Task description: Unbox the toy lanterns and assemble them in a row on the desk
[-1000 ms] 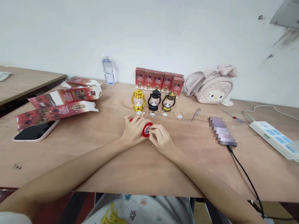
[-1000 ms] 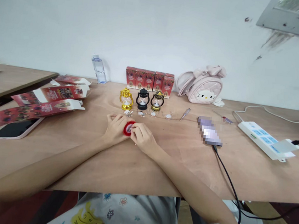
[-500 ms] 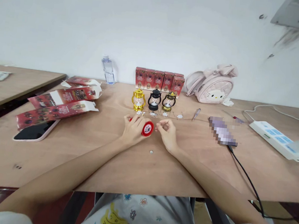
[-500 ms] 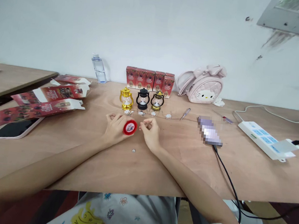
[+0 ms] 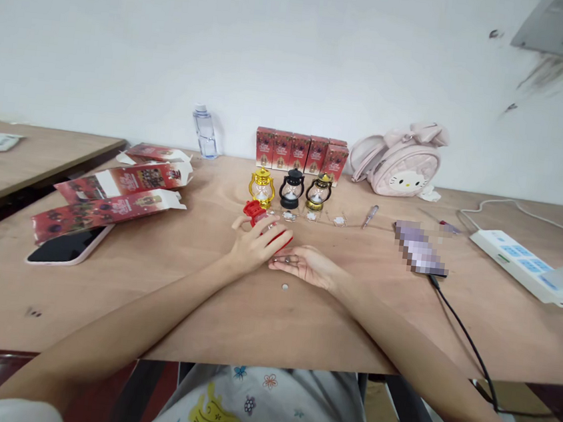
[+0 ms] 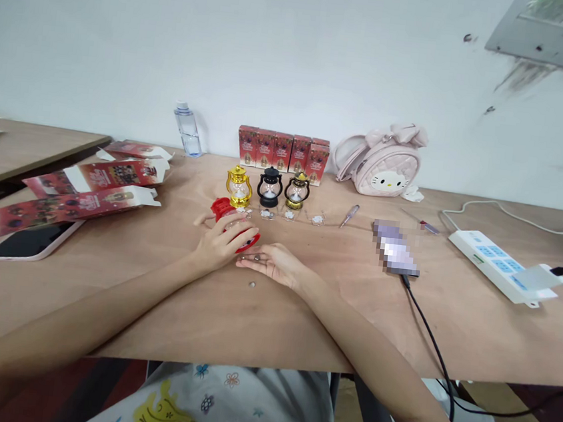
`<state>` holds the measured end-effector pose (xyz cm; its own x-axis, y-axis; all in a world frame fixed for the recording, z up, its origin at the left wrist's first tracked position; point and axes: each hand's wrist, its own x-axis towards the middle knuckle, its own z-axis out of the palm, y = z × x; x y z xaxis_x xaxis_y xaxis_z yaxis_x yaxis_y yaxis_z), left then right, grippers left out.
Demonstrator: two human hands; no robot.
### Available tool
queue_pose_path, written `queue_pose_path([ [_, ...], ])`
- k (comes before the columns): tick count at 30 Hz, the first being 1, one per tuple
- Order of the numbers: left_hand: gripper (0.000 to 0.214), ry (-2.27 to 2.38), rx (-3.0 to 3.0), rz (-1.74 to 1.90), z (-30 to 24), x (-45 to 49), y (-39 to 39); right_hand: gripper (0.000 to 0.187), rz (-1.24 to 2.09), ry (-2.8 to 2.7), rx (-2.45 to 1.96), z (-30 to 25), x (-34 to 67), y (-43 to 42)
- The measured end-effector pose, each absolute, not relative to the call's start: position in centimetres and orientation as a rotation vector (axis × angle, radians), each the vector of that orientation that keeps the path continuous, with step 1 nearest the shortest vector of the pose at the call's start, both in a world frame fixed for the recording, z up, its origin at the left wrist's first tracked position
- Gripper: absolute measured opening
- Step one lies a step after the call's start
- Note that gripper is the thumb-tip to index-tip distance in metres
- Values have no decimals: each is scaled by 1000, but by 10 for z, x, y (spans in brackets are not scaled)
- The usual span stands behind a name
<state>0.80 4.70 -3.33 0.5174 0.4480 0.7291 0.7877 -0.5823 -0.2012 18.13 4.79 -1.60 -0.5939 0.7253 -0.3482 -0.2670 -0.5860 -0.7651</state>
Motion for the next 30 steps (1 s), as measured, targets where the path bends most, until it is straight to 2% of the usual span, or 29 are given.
queue_pose_path([
  [7,21,-1052,-2129,-878,-32,10,48,20,2180,-903,-996,-14,180,47],
  [10,21,-1145,-2121,-915,-30,8,49,15,2141,-1091,-1070,-17,185,50],
  [16,22,-1170,-2087,-867,-30,9,49,35,1448,-2174,-1117,-13,198,50],
  [18,22,-1137,-2069,-855,-29,9,48,37,1351,-2410,-1029,-10,201,50],
  [27,19,-1082,-2059,-872,-27,11,47,36,1237,-2622,-885,-4,204,52],
  [30,18,-1079,-2063,-888,-27,11,47,35,1434,-2443,-894,-10,204,55],
])
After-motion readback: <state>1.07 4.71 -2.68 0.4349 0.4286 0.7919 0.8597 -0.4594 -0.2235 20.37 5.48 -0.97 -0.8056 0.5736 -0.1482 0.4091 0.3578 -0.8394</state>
